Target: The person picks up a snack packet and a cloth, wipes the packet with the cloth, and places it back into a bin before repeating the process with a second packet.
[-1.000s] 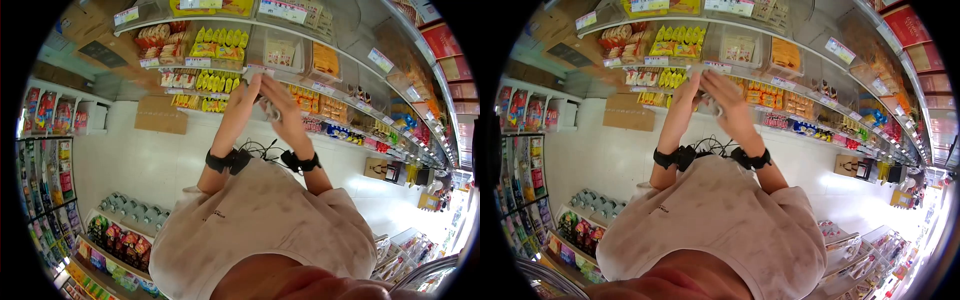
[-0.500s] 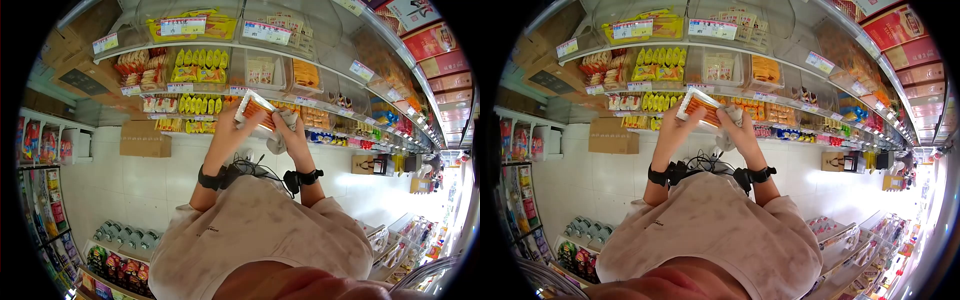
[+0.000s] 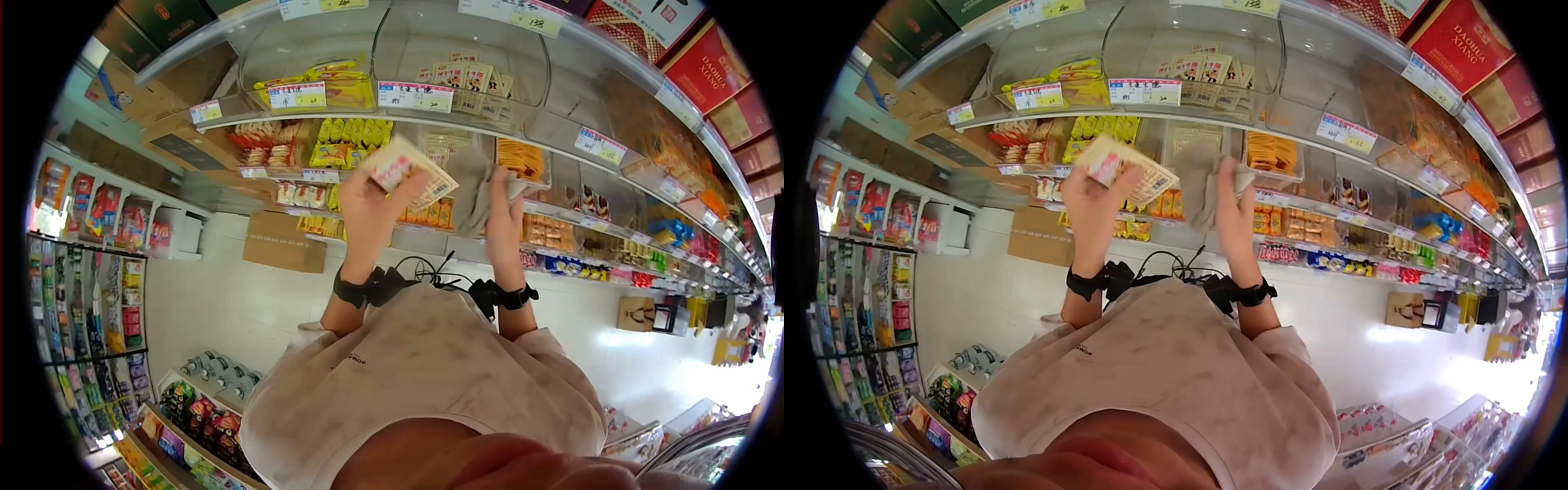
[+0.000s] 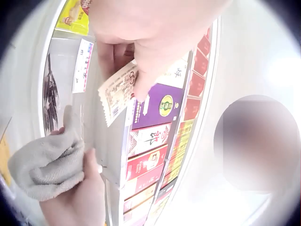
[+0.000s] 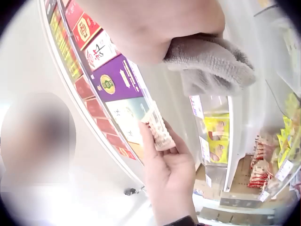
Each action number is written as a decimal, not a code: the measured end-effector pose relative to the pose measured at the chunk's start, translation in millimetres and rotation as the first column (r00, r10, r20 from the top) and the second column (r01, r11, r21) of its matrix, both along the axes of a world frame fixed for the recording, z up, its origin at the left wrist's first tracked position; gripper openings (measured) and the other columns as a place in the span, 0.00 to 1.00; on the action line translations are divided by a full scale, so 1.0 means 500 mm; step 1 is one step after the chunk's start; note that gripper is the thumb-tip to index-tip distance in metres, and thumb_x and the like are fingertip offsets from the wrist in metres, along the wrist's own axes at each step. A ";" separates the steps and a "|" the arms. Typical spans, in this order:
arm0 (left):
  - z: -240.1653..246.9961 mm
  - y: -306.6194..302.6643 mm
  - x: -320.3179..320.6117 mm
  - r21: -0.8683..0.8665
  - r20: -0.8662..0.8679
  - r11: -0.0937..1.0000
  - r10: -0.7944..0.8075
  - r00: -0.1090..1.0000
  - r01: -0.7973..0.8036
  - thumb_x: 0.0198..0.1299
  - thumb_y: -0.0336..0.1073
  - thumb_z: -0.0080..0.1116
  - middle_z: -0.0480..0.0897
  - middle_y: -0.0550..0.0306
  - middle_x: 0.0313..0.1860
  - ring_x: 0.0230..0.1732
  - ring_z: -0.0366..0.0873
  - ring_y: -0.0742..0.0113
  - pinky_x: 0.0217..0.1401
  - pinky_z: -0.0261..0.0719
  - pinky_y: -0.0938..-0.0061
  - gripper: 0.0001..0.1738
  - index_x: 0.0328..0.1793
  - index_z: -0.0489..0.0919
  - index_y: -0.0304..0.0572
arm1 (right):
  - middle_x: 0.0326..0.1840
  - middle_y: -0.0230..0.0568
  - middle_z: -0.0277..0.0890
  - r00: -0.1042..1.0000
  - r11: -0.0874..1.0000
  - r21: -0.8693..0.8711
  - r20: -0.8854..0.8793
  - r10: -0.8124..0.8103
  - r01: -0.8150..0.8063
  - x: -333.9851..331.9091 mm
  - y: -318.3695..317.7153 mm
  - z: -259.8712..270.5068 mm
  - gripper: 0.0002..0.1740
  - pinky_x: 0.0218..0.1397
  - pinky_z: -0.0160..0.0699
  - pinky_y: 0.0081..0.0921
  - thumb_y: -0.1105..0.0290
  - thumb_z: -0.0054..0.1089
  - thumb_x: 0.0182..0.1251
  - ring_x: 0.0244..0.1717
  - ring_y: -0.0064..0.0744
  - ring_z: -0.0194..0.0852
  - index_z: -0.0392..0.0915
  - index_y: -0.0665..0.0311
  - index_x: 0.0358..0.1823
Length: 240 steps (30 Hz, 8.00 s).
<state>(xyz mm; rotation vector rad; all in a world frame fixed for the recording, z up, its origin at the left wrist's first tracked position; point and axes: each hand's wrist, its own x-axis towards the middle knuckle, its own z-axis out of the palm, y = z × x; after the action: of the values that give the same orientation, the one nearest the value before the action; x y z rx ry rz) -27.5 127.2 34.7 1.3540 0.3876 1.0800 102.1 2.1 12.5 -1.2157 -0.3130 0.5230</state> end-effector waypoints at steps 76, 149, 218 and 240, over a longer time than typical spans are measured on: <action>0.096 0.616 0.101 0.383 -0.897 0.824 0.226 0.380 0.416 0.68 0.77 0.28 0.79 0.37 0.65 0.67 0.74 0.44 0.72 0.64 0.68 0.53 0.64 0.80 0.33 | 0.53 0.57 0.82 0.484 0.874 -0.386 0.849 0.212 0.294 0.184 0.225 0.164 0.22 0.58 0.76 0.40 0.55 0.57 0.75 0.57 0.58 0.80 0.78 0.64 0.59; 0.129 0.558 0.068 0.505 -0.658 0.810 0.135 0.741 0.300 0.76 0.57 0.42 0.88 0.45 0.39 0.44 0.85 0.55 0.55 0.77 0.68 0.34 0.42 0.86 0.31 | 0.49 0.52 0.84 0.397 0.865 -0.344 0.898 0.190 0.364 0.181 0.227 0.152 0.23 0.49 0.80 0.38 0.53 0.62 0.70 0.49 0.55 0.84 0.78 0.60 0.58; -0.186 0.177 0.253 0.490 -0.702 0.779 0.086 0.707 0.391 0.61 0.36 0.67 0.85 0.44 0.30 0.28 0.82 0.60 0.36 0.79 0.70 0.14 0.49 0.87 0.35 | 0.55 0.53 0.75 0.792 0.978 -0.082 0.601 -0.105 0.192 0.213 0.090 -0.207 0.18 0.60 0.72 0.35 0.66 0.55 0.77 0.54 0.51 0.75 0.73 0.71 0.60; -0.176 0.060 0.144 -0.012 -0.442 0.994 -0.099 0.892 0.105 0.70 0.33 0.61 0.88 0.57 0.39 0.39 0.81 0.80 0.41 0.78 0.82 0.15 0.55 0.84 0.27 | 0.41 0.31 0.78 0.997 0.994 0.075 0.003 0.082 -0.082 0.114 0.024 -0.191 0.19 0.45 0.70 0.19 0.58 0.64 0.73 0.40 0.19 0.69 0.79 0.70 0.48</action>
<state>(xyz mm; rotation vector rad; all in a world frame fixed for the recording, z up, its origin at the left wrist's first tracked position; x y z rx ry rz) 44.6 157.0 -53.5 1.6134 0.6361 0.6793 159.2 13.9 -83.1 -1.1340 -0.3803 0.5772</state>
